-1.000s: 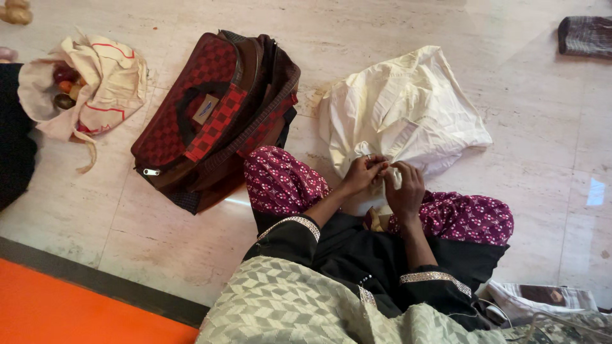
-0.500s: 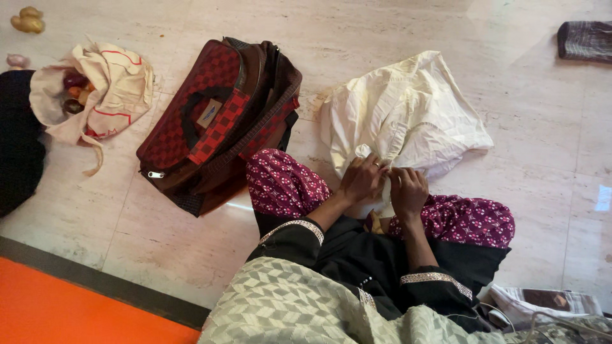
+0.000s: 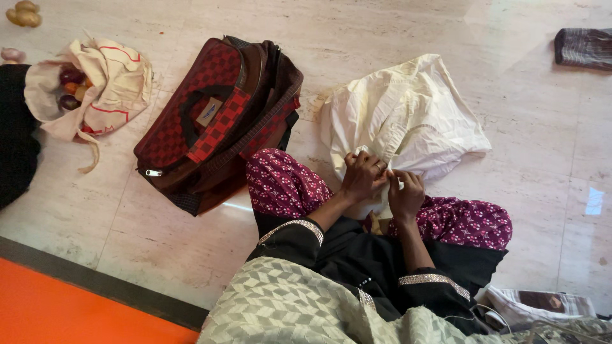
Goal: The person unfolds and then smooths a white garment on the floor by hand.
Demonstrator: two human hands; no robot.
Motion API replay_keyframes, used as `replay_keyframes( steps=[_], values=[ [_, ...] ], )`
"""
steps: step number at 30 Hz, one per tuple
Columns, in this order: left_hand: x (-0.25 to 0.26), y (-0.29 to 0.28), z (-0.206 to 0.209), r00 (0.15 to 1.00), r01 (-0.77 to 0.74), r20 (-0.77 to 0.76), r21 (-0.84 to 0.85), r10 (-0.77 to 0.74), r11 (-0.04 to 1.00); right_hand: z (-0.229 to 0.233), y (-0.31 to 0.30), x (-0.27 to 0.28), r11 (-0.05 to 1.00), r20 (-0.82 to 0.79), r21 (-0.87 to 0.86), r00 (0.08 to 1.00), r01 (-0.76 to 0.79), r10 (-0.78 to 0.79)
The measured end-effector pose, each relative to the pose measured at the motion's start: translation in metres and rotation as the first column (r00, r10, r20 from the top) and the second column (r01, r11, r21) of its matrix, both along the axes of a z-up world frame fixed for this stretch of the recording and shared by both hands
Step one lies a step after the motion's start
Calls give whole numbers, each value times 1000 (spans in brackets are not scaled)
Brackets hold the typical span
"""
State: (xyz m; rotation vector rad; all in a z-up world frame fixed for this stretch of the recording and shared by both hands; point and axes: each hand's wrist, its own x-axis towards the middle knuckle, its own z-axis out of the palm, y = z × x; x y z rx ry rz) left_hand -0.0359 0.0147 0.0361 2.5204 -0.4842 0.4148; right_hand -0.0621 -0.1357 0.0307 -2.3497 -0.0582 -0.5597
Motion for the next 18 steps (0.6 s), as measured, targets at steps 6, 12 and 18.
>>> replay_keyframes(
  steps=[6,12,18],
  values=[
    [4,2,-13,998,21,59,-26,-20,999,-4,-5,5,965,-42,253,996,-63,76],
    [11,-3,-44,980,-104,-186,-189,68,976,-8,-7,9,947,13,275,986,-164,167],
    [16,-2,-69,980,-167,-130,-156,147,974,-3,-2,4,948,109,189,965,-256,239]
  ],
)
